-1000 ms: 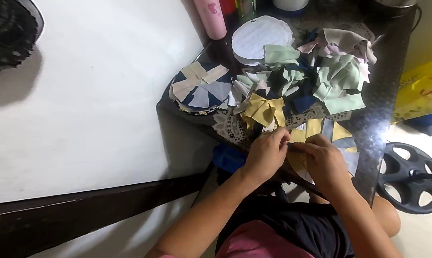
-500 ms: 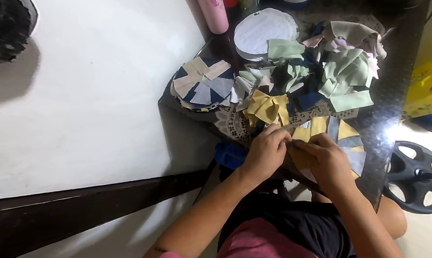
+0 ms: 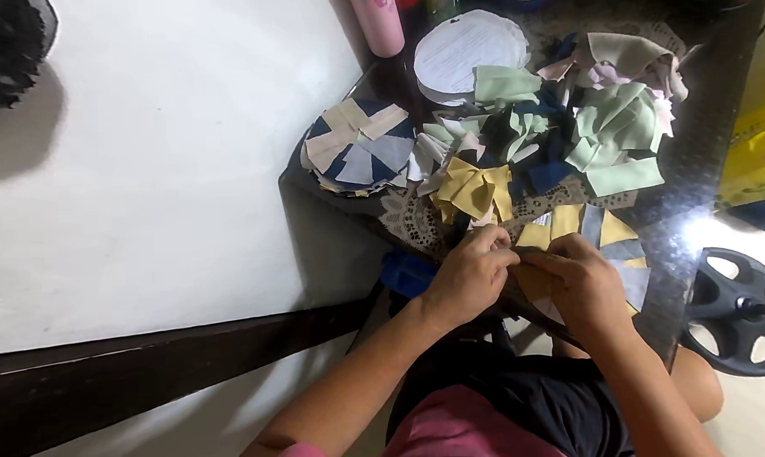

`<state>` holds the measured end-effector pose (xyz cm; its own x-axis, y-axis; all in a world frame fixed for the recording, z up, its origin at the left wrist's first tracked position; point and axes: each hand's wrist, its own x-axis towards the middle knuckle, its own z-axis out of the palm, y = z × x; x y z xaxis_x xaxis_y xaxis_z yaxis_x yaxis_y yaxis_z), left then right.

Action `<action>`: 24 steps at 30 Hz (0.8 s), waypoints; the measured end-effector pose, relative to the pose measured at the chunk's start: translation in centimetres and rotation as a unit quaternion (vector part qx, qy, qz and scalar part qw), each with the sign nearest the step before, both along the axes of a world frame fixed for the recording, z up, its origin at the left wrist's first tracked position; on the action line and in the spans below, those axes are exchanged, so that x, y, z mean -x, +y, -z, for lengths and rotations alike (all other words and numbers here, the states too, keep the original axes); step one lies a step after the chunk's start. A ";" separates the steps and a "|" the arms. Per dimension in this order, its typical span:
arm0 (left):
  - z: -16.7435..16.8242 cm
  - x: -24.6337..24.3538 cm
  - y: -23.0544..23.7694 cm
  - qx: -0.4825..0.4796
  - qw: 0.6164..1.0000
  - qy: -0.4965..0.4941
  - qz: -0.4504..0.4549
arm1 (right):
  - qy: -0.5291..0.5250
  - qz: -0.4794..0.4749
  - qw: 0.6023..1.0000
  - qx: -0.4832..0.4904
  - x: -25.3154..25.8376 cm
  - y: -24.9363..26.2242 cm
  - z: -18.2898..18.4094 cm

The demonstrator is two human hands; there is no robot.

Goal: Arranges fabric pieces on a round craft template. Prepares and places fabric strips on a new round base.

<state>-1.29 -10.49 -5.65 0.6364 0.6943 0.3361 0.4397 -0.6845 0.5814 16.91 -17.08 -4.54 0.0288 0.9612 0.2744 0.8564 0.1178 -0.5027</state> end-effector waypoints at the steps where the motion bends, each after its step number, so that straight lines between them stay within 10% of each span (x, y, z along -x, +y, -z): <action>1: 0.2 0.2 0.1 -0.020 1.000 -0.002 0.011 | -0.002 0.001 1.000 0.001 0.0 0.0 0.0; 24: 1.5 1.8 2.6 -0.198 0.960 0.051 0.189 | 0.059 0.063 0.989 0.123 -1.0 1.0 -2.9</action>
